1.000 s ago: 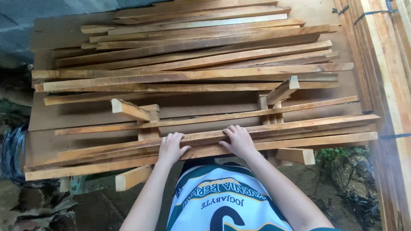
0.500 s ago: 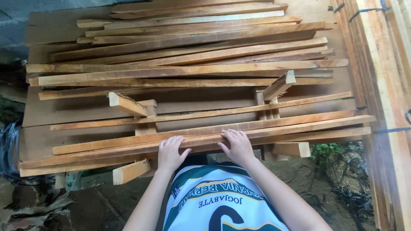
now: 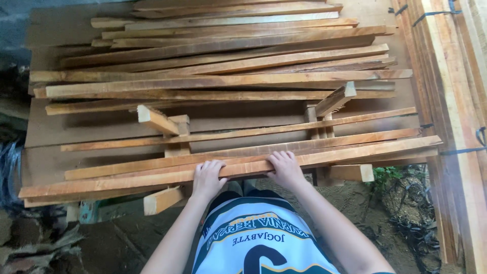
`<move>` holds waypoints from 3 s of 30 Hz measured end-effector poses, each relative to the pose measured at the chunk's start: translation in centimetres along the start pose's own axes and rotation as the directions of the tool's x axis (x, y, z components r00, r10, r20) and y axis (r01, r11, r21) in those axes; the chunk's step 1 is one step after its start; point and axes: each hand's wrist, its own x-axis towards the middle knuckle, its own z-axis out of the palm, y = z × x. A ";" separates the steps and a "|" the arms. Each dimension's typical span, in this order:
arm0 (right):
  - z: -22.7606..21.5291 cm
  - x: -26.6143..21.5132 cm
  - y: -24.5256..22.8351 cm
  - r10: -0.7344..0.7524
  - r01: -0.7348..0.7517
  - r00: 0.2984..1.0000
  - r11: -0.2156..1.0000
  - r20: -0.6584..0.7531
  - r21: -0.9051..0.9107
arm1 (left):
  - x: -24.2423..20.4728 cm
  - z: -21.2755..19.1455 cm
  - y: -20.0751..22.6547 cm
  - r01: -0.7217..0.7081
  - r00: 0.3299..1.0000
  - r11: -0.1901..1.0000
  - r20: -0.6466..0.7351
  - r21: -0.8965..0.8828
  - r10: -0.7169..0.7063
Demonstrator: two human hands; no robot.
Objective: The person is organizing and arranging long wooden planks on a stand in a workshop.
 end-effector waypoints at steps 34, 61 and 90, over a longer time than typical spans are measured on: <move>-2.0 2.2 -0.3 -0.043 -0.013 0.953 0.983 0.301 0.181 | 8.6 -2.2 3.0 0.157 0.897 0.987 0.415 0.025 -0.153; -1.4 0.4 -3.6 -0.069 0.079 0.995 0.985 -0.065 0.154 | 7.8 -2.8 3.2 0.099 0.863 0.995 0.496 0.022 -0.097; -2.5 6.1 -1.7 -0.178 0.200 0.976 0.959 -0.124 0.199 | 10.8 -1.8 0.7 0.020 0.814 1.000 0.580 0.011 -0.023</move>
